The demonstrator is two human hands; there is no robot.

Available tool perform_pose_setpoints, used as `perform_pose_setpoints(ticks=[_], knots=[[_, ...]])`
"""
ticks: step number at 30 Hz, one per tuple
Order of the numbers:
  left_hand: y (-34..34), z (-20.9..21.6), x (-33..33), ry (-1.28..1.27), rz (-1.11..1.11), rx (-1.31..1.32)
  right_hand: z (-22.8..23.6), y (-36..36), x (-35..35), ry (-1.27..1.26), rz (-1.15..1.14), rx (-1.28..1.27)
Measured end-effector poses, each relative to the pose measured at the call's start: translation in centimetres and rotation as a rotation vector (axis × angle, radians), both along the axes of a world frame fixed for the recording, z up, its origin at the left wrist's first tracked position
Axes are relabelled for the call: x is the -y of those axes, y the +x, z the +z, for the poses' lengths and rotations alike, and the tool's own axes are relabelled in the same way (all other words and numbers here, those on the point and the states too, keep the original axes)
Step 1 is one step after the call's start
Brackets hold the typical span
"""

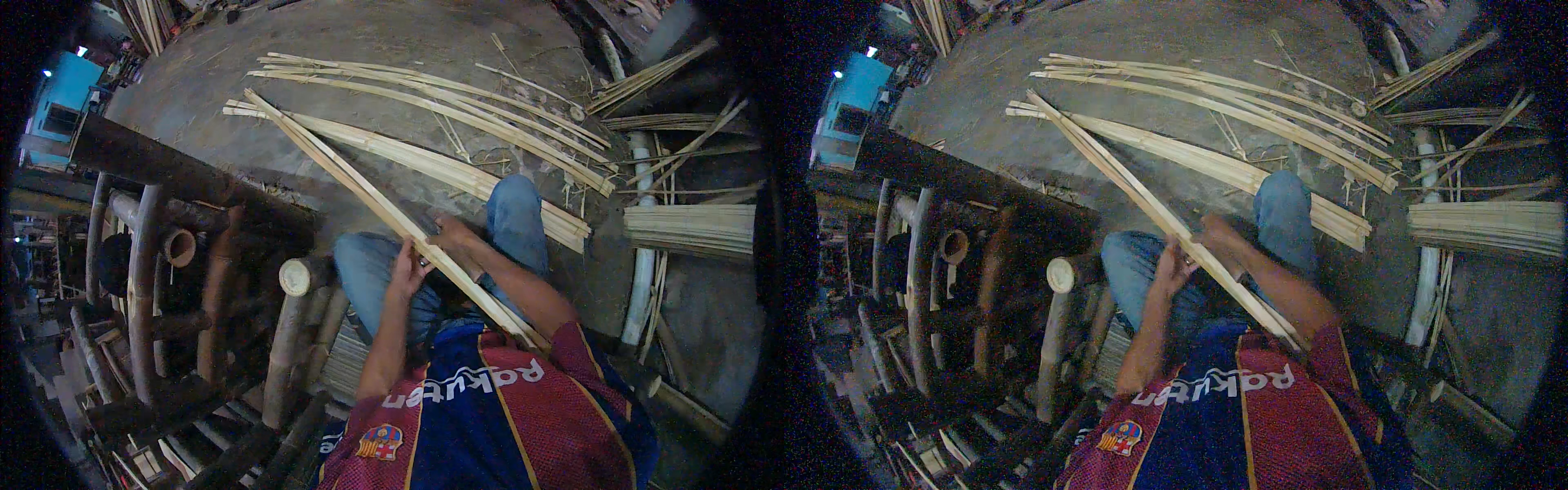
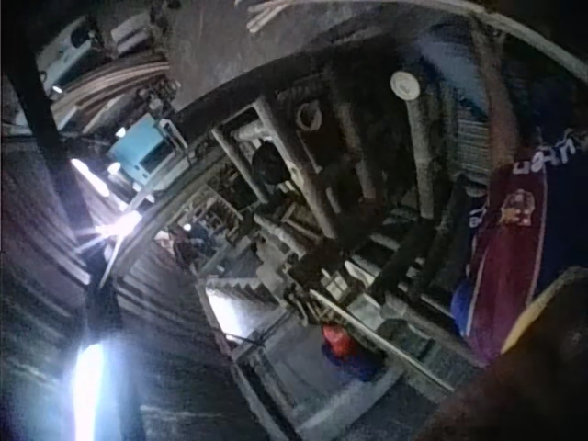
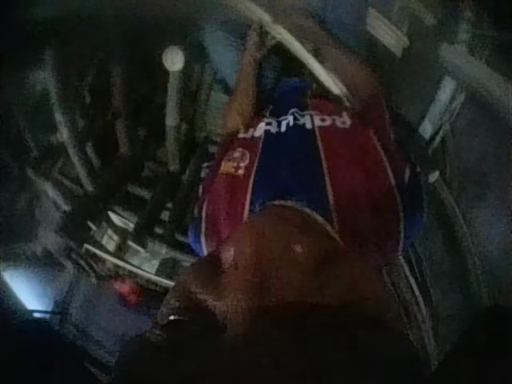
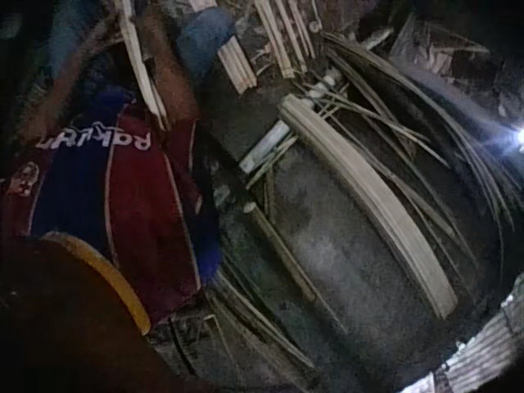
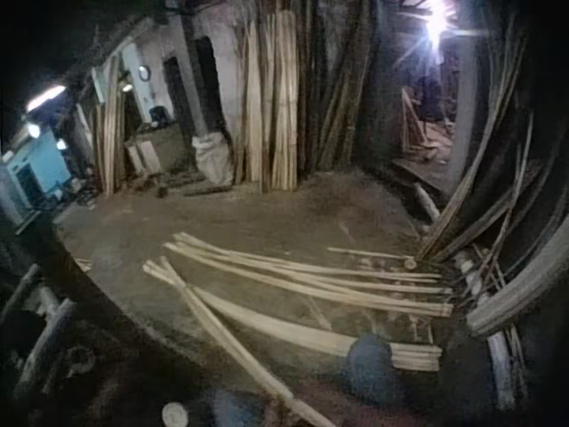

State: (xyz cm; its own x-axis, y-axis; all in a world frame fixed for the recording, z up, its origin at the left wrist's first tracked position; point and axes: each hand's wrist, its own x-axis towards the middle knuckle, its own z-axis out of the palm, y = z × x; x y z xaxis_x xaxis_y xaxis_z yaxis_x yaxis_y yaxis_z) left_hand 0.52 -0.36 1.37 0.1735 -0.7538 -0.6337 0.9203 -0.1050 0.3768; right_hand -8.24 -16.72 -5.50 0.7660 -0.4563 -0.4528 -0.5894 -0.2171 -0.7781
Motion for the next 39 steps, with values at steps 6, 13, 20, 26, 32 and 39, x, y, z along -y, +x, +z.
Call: perform_pose_setpoints(ticks=[6,13,20,26,32,39], knots=[[-0.1,-2.2,-0.2,0.076,-0.053,0.105,4.6,-0.3,-1.4,0.062,-0.095,-0.047],[-0.7,-1.0,0.1,0.105,-0.074,0.122,6.6,-1.4,-2.0,0.148,-0.215,-0.013],[-0.8,-1.2,0.4,0.153,-0.058,0.188,4.1,-1.1,-2.7,0.152,-0.315,0.008],[-1.1,-1.2,0.3,0.097,0.110,0.096,3.3,-0.9,-1.3,0.438,-0.490,0.020],[-0.5,-2.4,0.3,-0.065,0.115,-0.063,-5.5,-0.4,1.1,-0.033,-0.181,-0.291],[-0.8,-1.3,1.1,0.093,0.078,0.060,-4.9,1.0,3.3,-0.264,-0.208,-0.360]])
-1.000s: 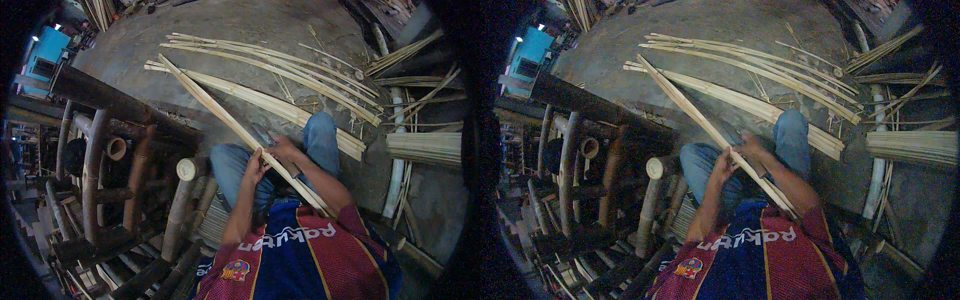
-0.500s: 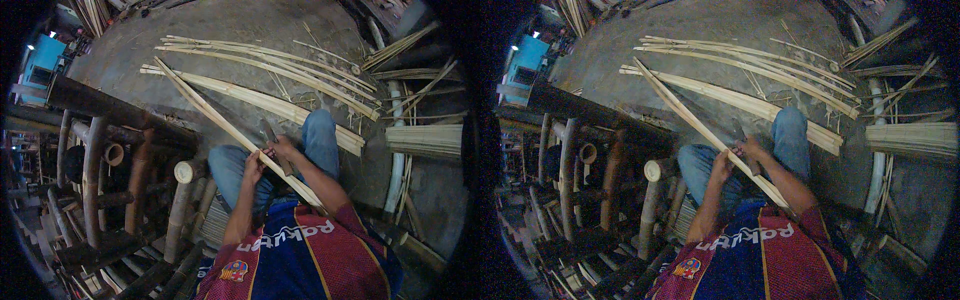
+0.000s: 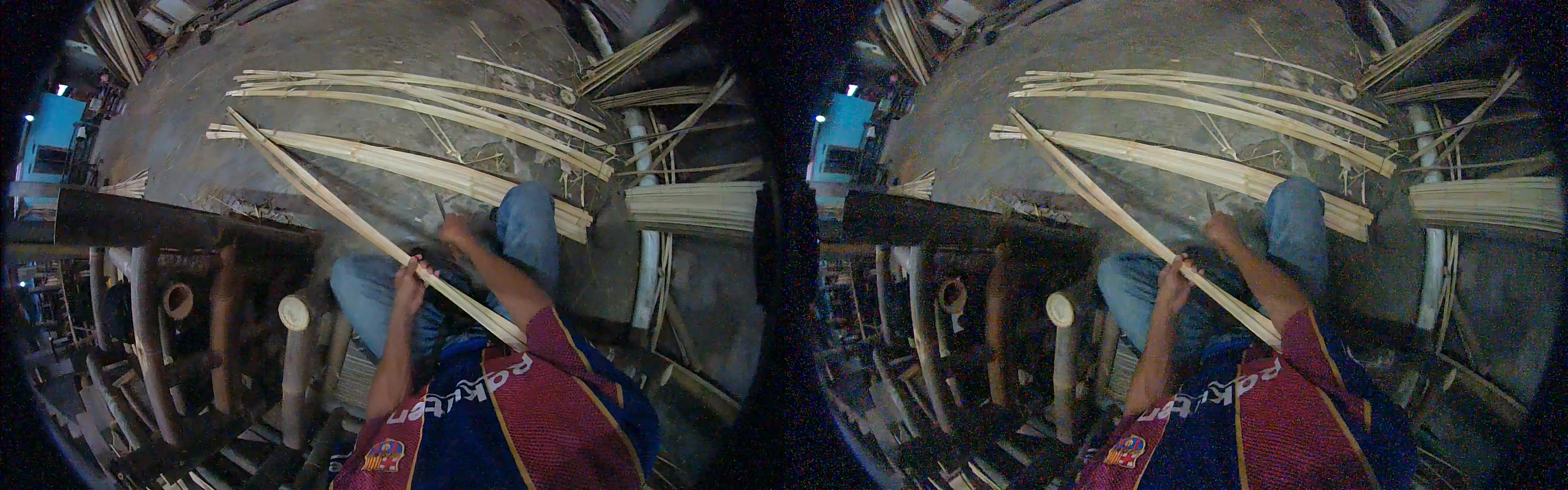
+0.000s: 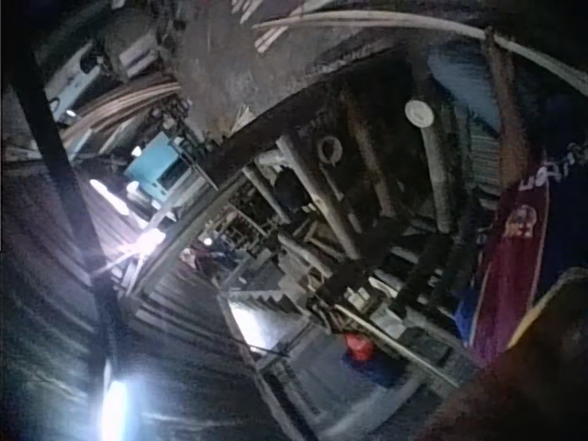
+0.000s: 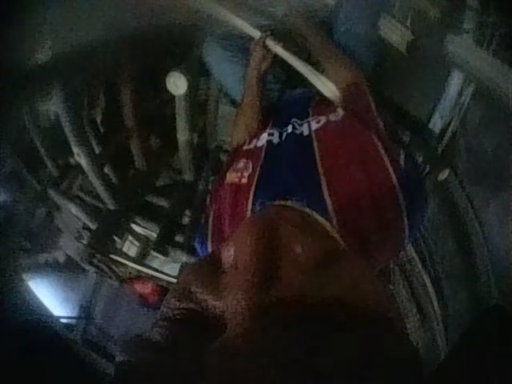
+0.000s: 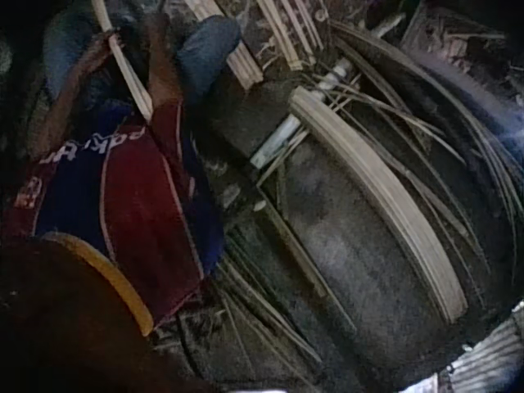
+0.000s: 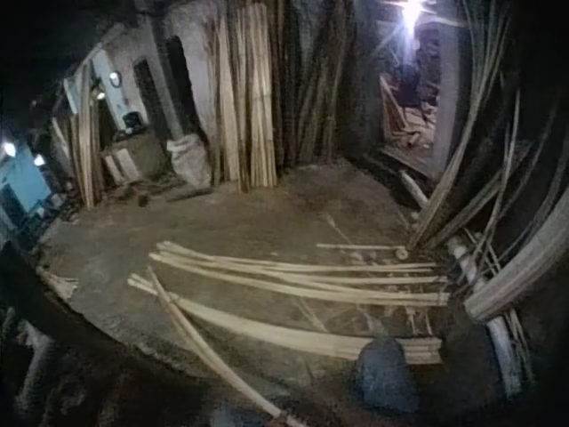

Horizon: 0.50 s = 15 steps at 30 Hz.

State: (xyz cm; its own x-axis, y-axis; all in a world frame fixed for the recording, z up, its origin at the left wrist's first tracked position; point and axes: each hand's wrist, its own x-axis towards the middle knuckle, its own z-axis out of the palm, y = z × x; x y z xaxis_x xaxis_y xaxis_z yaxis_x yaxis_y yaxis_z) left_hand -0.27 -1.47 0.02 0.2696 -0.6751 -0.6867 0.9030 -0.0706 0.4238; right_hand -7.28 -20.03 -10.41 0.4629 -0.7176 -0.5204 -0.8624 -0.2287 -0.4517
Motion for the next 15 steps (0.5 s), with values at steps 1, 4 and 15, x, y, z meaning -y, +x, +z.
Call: perform_pose_setpoints(ticks=[1,4,15], knots=[[0.1,-0.5,-0.5,-0.013,0.010,-0.002,1.7,0.8,0.5,0.045,-0.020,0.043],[0.2,-1.1,-0.7,-0.053,-0.002,0.006,7.4,2.1,2.2,-0.022,-0.094,0.141],[-2.7,6.1,3.6,-0.029,-0.152,0.085,8.3,7.9,-1.2,0.189,0.183,0.422]])
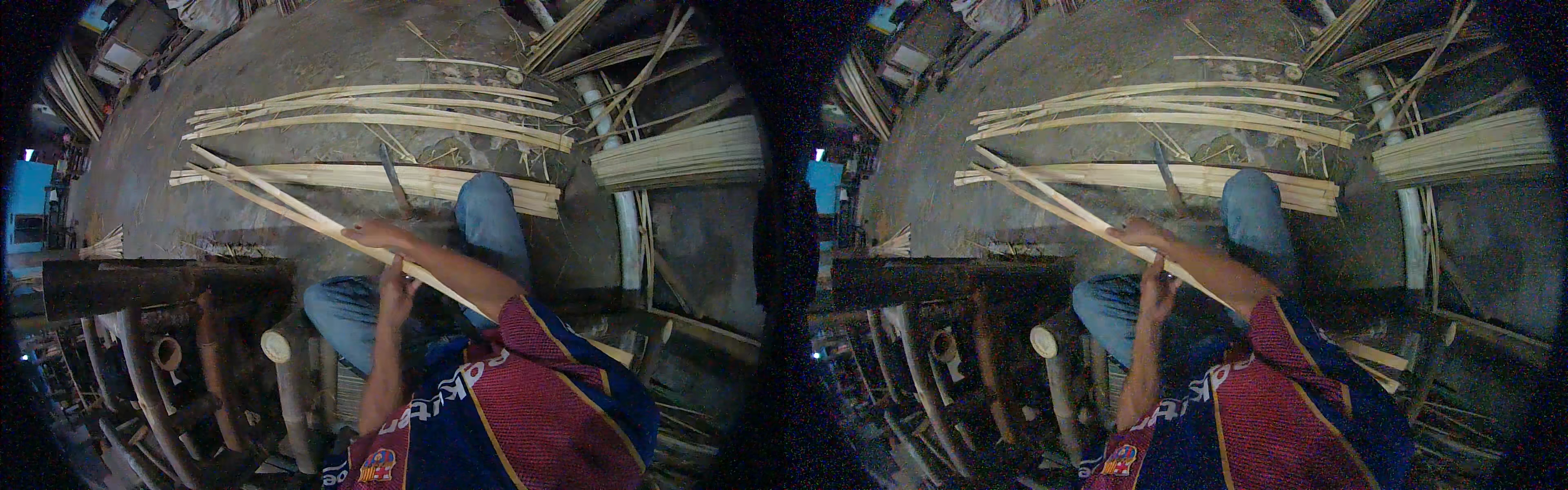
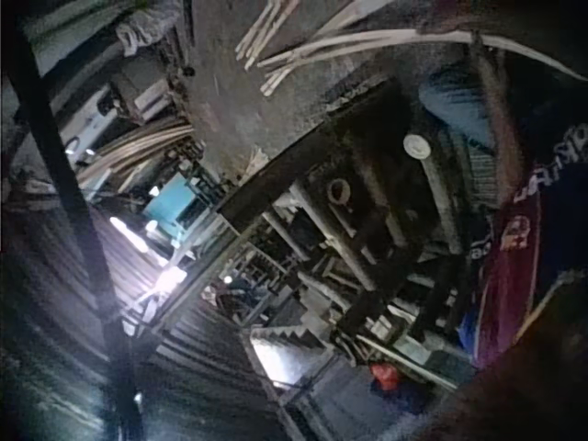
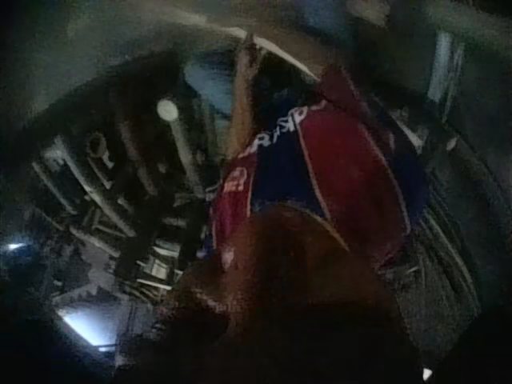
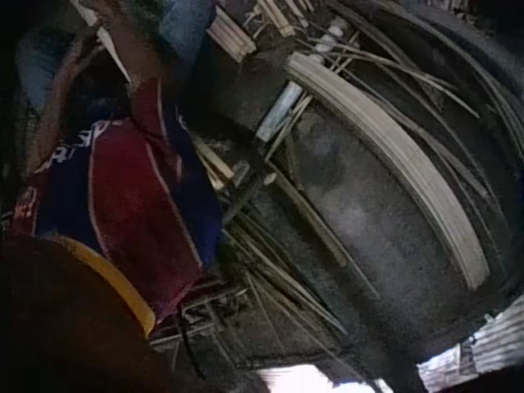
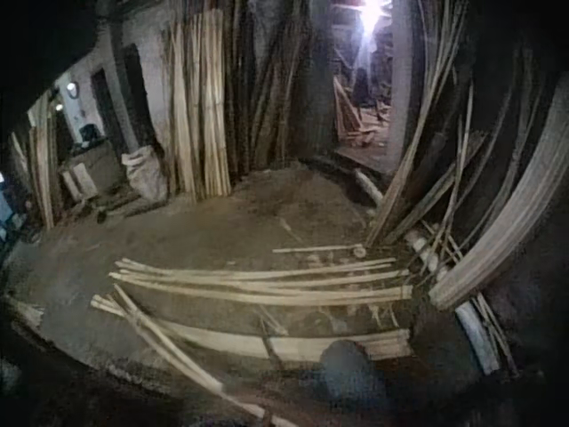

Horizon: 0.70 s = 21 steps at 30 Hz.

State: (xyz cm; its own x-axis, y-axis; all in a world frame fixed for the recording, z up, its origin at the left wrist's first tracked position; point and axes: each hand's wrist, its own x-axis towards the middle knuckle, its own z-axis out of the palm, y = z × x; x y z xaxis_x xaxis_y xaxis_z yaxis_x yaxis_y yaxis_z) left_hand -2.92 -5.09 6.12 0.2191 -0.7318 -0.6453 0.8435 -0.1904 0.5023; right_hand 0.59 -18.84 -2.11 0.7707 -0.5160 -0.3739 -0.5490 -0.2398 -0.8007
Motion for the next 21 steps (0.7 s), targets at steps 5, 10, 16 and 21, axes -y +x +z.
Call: perform_pose_setpoints(ticks=[5,10,16,21], knots=[[-4.4,0.6,-0.2,0.082,-0.071,0.118,2.9,-0.2,0.3,0.368,0.089,-0.139],[-4.6,4.3,-1.4,-0.001,-0.303,0.112,3.8,-3.2,0.6,0.177,0.074,0.035],[3.4,7.4,-5.1,-0.087,-0.272,0.226,13.6,-7.7,3.0,0.189,0.095,0.010],[12.8,7.9,-3.4,-0.071,0.035,0.353,17.7,-8.7,2.6,-0.026,0.170,0.203]])
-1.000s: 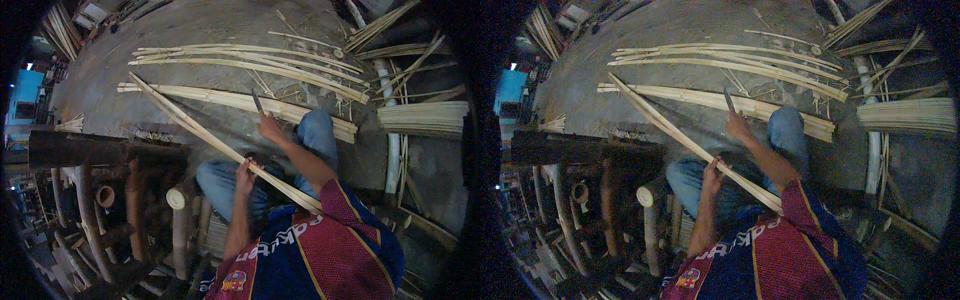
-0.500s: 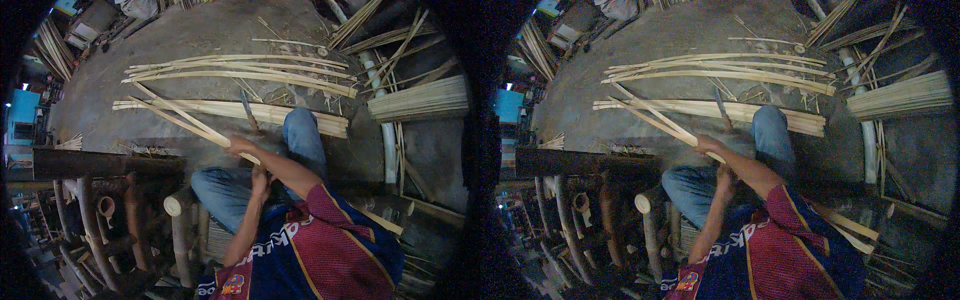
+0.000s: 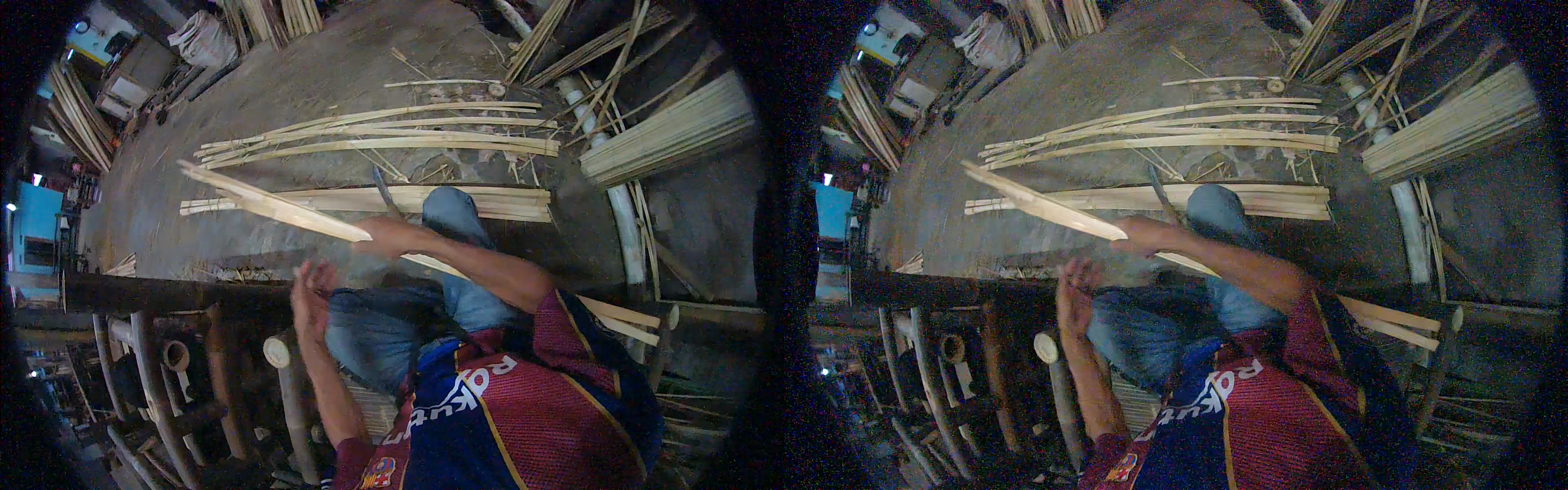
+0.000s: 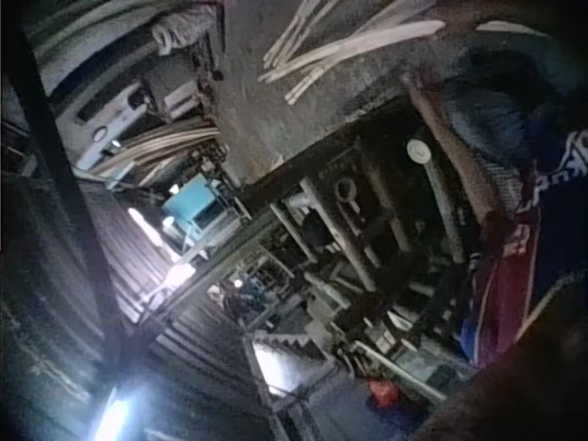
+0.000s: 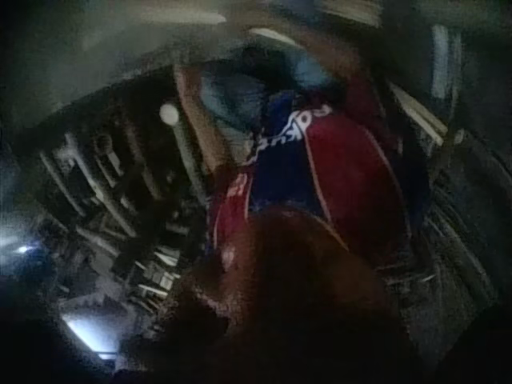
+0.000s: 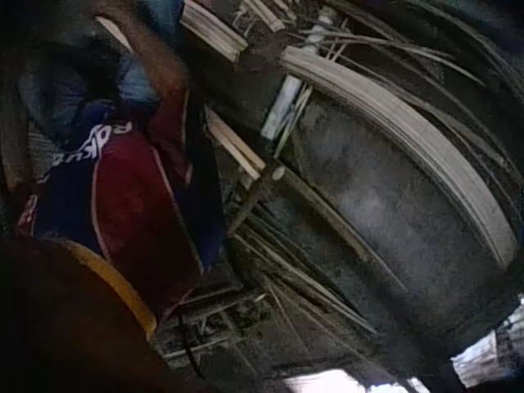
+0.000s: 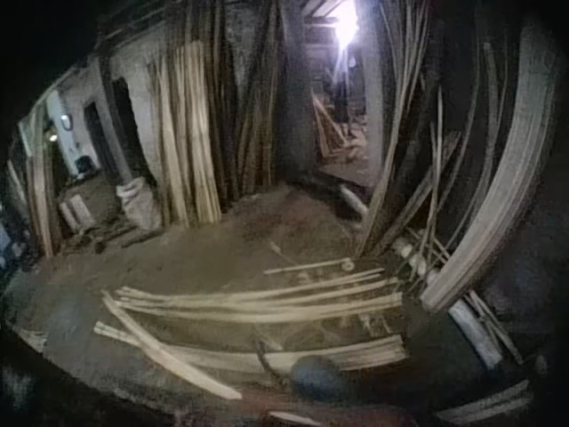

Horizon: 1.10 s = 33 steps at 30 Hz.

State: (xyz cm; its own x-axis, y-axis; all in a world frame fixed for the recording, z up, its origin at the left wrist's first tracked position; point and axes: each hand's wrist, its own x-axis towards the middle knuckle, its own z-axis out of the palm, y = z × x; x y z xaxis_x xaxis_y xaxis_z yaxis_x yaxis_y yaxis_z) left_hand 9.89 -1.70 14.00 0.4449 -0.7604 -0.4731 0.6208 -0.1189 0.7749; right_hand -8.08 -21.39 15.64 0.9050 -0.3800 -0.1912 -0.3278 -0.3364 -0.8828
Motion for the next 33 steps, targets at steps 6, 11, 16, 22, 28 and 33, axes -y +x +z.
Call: perform_pose_setpoints(ticks=[6,11,16,22,28,33], knots=[[9.5,7.6,6.5,-0.184,0.197,0.043,6.4,-1.1,-1.8,-0.127,0.034,0.236],[10.0,17.8,12.1,-0.467,0.239,0.018,7.6,-2.8,-1.3,-0.231,0.014,0.290],[10.0,19.8,12.0,-0.542,0.285,0.027,7.8,-4.1,-0.6,-0.301,-0.005,0.210],[4.2,20.8,11.5,-0.604,0.341,0.097,4.2,-6.5,-0.5,-0.260,0.001,0.143],[19.6,16.4,5.4,-0.814,0.153,0.136,2.2,-7.6,-1.9,-0.091,0.080,0.099],[14.2,14.2,6.9,-0.776,0.378,-0.058,1.4,-9.9,-1.8,-0.064,0.077,0.079]])
